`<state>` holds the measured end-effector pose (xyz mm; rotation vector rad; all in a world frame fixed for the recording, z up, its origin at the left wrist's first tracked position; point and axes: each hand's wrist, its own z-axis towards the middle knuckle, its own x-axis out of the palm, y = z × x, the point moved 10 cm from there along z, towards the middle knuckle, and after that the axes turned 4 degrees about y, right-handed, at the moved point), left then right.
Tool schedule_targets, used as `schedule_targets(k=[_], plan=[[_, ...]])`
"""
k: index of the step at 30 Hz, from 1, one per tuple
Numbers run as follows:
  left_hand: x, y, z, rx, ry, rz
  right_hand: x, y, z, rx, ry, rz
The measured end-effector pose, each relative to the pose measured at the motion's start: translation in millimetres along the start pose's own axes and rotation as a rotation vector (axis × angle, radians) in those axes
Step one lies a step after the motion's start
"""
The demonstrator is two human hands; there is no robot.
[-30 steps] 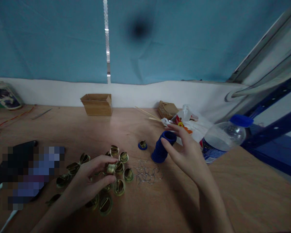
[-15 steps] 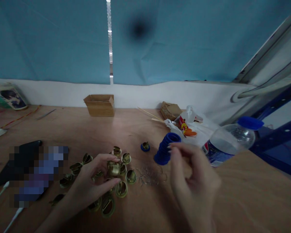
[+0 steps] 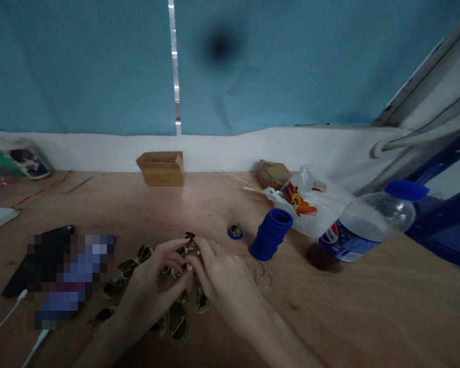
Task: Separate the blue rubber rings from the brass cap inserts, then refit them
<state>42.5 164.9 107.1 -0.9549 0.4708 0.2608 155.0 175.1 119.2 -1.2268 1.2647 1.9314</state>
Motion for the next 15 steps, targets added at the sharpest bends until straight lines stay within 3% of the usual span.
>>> schedule_targets(k=[5, 10, 15], plan=[[-23, 0, -2, -0.037, -0.165, 0.067, -4, -28, 39, 0.112, -0.016, -0.127], [-33, -2, -2, -0.042, -0.227, 0.106, 31, -59, 83, 0.230, 0.062, -0.217], [-32, -3, -1, -0.047, -0.217, 0.130, 59, -71, 96, 0.265, 0.147, -0.300]])
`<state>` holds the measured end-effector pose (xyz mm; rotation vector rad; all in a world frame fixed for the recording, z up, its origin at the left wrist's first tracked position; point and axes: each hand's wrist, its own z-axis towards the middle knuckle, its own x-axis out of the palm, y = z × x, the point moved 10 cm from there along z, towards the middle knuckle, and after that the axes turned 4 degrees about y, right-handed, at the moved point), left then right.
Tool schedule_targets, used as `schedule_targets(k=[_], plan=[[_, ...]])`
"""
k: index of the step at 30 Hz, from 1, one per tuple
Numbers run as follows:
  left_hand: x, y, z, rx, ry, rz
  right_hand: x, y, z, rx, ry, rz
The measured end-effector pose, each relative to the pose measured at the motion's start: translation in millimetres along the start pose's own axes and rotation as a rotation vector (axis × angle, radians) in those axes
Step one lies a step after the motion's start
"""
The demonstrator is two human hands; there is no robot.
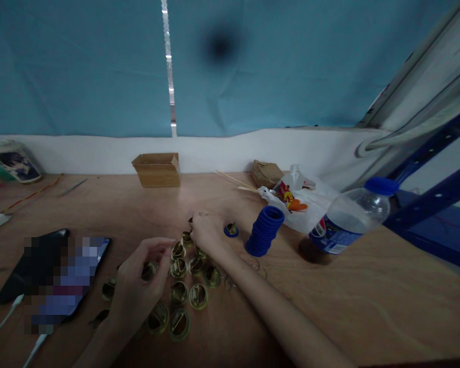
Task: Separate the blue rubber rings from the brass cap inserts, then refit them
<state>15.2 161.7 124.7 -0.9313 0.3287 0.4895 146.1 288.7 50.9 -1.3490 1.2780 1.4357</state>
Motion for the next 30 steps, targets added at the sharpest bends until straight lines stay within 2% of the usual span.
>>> schedule_targets(k=[5, 11, 15, 21, 27, 30], plan=[[1, -3, 0, 0.000, 0.020, 0.012, -12, -1, -19, 0.021, 0.004, -0.085], [3, -6, 0, 0.048, 0.030, 0.044, -41, -23, -43, 0.287, -0.085, -0.253], [5, -7, 0, 0.067, 0.037, 0.051, -41, -33, -41, 0.369, -0.073, -0.317], [6, -9, -1, 0.084, 0.044, 0.033, -40, -37, -41, 0.356, -0.061, -0.370], [7, -9, -1, 0.065, 0.062, 0.031, -34, -52, -38, 0.452, -0.037, -0.342], [6, -10, -1, 0.074, 0.057, 0.024, -30, -55, -35, 0.443, -0.047, -0.318]])
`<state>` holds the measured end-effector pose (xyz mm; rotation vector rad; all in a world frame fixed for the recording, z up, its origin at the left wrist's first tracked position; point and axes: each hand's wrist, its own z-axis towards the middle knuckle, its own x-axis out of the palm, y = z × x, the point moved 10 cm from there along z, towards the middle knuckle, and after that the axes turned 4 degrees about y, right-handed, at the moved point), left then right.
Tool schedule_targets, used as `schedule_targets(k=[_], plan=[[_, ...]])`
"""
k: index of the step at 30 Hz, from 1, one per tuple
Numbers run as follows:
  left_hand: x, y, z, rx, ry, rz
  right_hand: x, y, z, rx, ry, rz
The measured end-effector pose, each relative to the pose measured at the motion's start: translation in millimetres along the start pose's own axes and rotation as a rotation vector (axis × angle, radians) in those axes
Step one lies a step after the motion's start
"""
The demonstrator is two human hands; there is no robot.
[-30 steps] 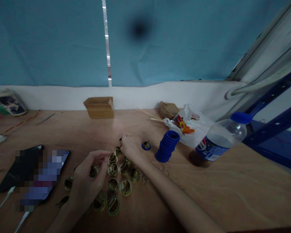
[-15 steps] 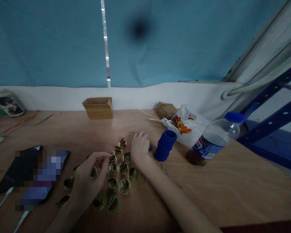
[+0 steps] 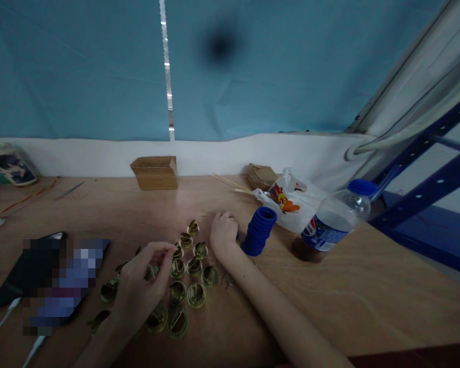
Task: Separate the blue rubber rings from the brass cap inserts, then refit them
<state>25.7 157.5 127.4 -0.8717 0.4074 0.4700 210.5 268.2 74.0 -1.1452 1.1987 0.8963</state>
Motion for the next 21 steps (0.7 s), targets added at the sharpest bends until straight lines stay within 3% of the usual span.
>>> schedule_targets(k=[3, 7, 14, 21], plan=[[0, 0, 0, 0.004, -0.003, 0.010, -5, 4, -2, -0.057, -0.041, 0.033], [2, 2, 0, -0.008, 0.001, 0.008, -32, 15, -16, -0.201, -0.122, 0.095], [0, 7, 2, -0.063, -0.024, 0.052, -82, 42, -75, -0.468, -0.206, 0.269], [-3, 14, 5, -0.175, -0.011, -0.005, -97, 48, -120, -0.590, -0.312, 0.597]])
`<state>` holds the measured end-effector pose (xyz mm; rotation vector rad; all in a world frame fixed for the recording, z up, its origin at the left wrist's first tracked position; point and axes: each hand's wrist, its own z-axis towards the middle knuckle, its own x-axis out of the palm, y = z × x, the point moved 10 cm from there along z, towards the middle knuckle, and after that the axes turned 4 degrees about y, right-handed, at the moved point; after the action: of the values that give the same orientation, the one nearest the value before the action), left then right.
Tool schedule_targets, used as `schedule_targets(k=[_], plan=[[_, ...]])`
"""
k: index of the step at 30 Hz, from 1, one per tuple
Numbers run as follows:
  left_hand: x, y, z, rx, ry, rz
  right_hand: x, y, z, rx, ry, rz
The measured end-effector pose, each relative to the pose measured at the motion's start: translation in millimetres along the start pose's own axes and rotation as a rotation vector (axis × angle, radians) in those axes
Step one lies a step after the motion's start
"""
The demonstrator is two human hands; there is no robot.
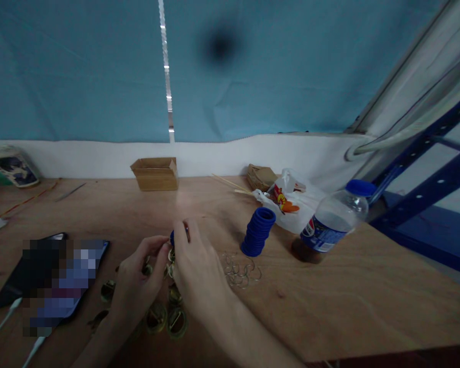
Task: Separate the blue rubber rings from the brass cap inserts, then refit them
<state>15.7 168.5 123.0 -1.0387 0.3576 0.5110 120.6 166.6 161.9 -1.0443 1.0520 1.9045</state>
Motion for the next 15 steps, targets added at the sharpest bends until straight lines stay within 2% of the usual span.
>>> schedule_targets(k=[7, 12, 15], plan=[[5, 7, 1, -0.098, 0.059, -0.141, -6, 9, -13, -0.096, -0.139, 0.017], [14, 17, 0, -0.223, 0.116, -0.464, -9, 20, -19, -0.225, -0.188, 0.067], [18, 21, -3, -0.300, 0.156, -0.608, -12, 28, -28, -0.322, -0.213, 0.176]])
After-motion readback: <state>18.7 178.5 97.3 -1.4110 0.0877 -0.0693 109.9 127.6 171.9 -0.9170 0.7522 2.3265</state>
